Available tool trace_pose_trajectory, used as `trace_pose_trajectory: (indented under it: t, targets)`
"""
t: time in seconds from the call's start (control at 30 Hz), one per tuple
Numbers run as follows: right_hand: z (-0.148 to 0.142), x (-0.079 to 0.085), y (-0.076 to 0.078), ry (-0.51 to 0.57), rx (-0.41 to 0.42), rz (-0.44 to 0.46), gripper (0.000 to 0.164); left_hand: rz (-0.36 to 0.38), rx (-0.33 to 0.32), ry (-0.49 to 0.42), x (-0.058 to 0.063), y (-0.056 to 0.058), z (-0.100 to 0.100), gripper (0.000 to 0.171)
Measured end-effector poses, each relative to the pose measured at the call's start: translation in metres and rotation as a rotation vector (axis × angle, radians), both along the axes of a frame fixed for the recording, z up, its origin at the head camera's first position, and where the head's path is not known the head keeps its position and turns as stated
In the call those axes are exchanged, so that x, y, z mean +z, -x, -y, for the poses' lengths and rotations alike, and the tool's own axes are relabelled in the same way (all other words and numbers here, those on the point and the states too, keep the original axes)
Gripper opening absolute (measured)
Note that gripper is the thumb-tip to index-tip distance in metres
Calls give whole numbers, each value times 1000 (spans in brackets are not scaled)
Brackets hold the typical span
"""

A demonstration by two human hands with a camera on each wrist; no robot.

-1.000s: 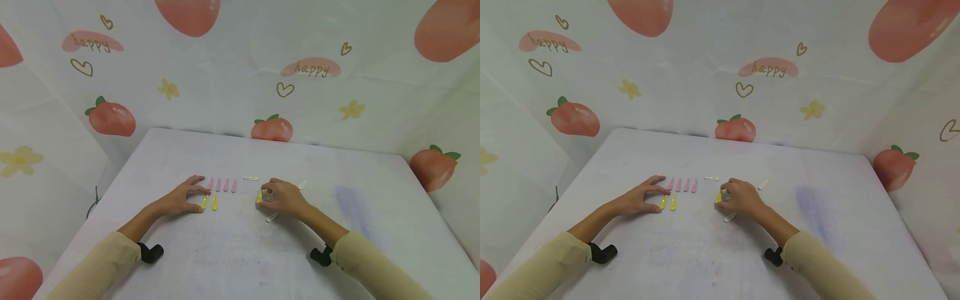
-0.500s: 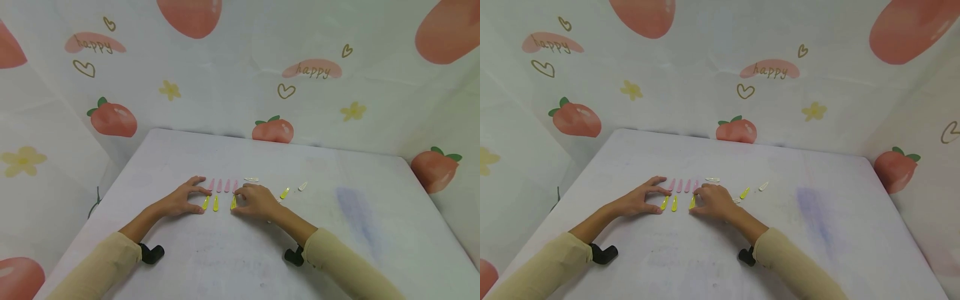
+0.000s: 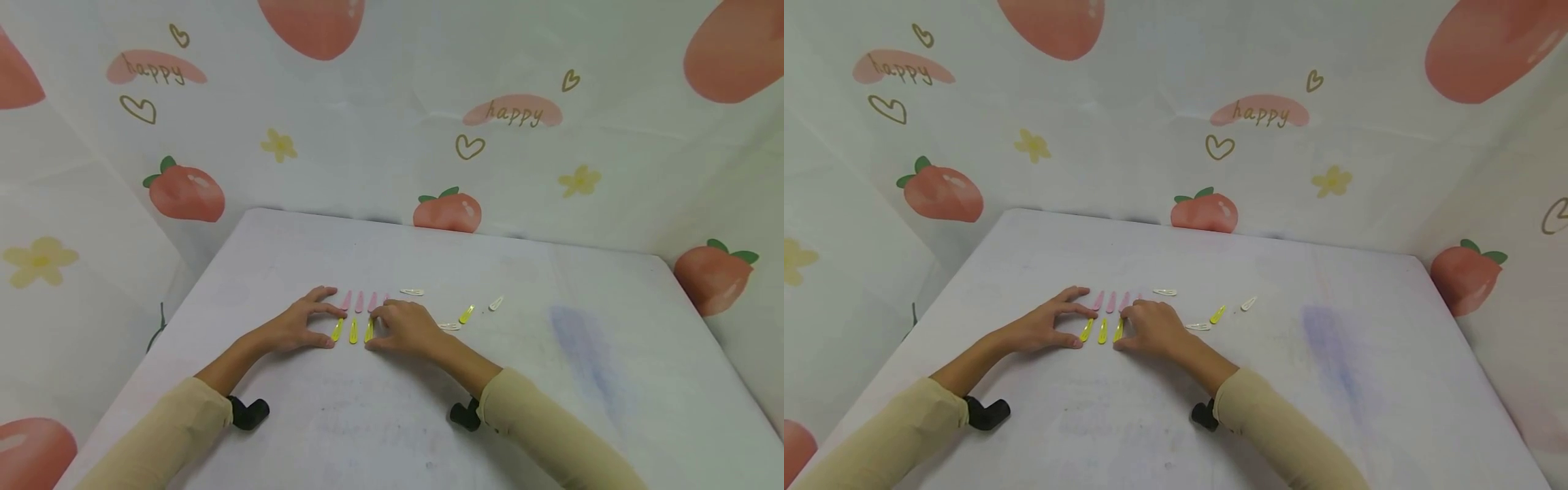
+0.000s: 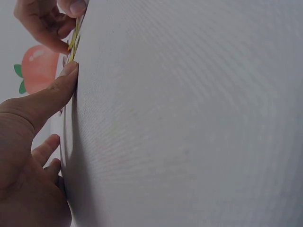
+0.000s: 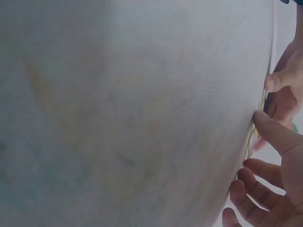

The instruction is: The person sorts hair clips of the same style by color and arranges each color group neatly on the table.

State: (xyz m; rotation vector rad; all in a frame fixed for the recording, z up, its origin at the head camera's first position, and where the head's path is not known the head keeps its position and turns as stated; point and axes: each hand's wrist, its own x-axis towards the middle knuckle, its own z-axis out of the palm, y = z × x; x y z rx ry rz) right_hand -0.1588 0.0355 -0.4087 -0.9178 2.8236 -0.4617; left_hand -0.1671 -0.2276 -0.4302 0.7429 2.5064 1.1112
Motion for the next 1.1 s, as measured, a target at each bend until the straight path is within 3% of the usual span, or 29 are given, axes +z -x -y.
trace_pose_trajectory:
  t: [0.3, 0.57, 0.83, 1.1]
  targets:
    - [-16, 9, -2, 28, -2, -3, 50, 3, 0, 11, 1, 0, -2, 51]
    - [-69, 20, 1, 105, -97, -33, 51, 12, 14, 27, 3, -2, -3, 51]
    - [-129, 13, 4, 138, -272, -136, 55, 7, 15, 40, 3, -2, -2, 52]
    - [-152, 1, -1, 119, -301, -158, 52, 12, 18, 25, 3, -2, -2, 51]
